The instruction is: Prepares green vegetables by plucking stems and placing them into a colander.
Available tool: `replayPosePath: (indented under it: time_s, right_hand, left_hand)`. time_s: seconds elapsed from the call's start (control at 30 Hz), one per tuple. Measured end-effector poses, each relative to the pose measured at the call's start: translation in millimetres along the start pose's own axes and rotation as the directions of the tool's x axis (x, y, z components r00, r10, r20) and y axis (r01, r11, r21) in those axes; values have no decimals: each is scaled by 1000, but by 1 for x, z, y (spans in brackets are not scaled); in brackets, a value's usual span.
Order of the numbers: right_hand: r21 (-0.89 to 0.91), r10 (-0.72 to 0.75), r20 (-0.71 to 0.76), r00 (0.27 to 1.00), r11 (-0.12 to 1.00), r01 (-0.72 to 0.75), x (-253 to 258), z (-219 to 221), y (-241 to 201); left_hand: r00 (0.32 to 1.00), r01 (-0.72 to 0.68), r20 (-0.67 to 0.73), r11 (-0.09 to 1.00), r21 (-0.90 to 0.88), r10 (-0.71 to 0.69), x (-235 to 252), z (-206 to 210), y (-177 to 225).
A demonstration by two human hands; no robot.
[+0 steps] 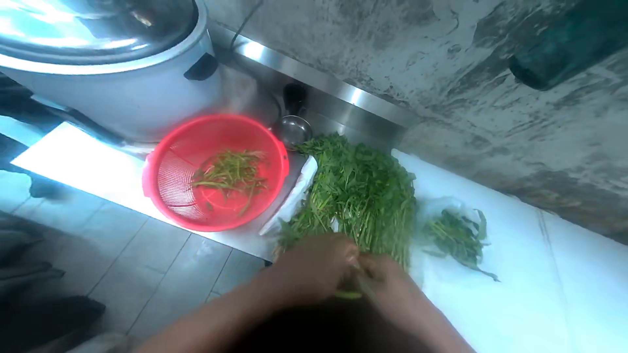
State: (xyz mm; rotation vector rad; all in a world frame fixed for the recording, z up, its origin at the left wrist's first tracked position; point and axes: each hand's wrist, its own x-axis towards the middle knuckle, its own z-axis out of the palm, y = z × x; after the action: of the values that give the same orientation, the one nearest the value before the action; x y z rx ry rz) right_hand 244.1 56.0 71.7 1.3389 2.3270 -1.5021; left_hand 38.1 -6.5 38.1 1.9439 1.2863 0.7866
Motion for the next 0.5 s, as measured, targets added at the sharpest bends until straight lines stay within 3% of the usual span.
replayPosePath:
  time_s: [0.1, 0.27, 0.37, 0.4, 0.43, 0.5]
  right_hand:
    - [26, 80, 73, 994, 996, -82, 0, -16, 6]
    - [34, 47, 134, 990, 998, -52, 3, -23, 12]
    - [15, -65, 67, 996, 998, 64, 11, -19, 6]
    - [5, -195, -18, 981, 981, 196, 11, -15, 4]
    - [-32, -367, -119, 922, 930, 366, 12, -10, 2]
    - [-119, -693, -234, 682, 716, 688, 13, -3, -11]
  left_hand:
    - [984, 112, 133, 992, 56, -118, 0, -4, -8]
    - [963, 27, 266, 999, 45, -39, -8, -4, -19]
    - [980, 78, 192, 989, -127, -53, -9, -6, -25]
    - [986, 150, 112, 941, -304, -121, -10, -5, -27]
    - [969, 231, 53, 806, -545, -242, -11, -2, -27]
    - [847, 196, 17, 283, -939, -531, -4, 3, -19]
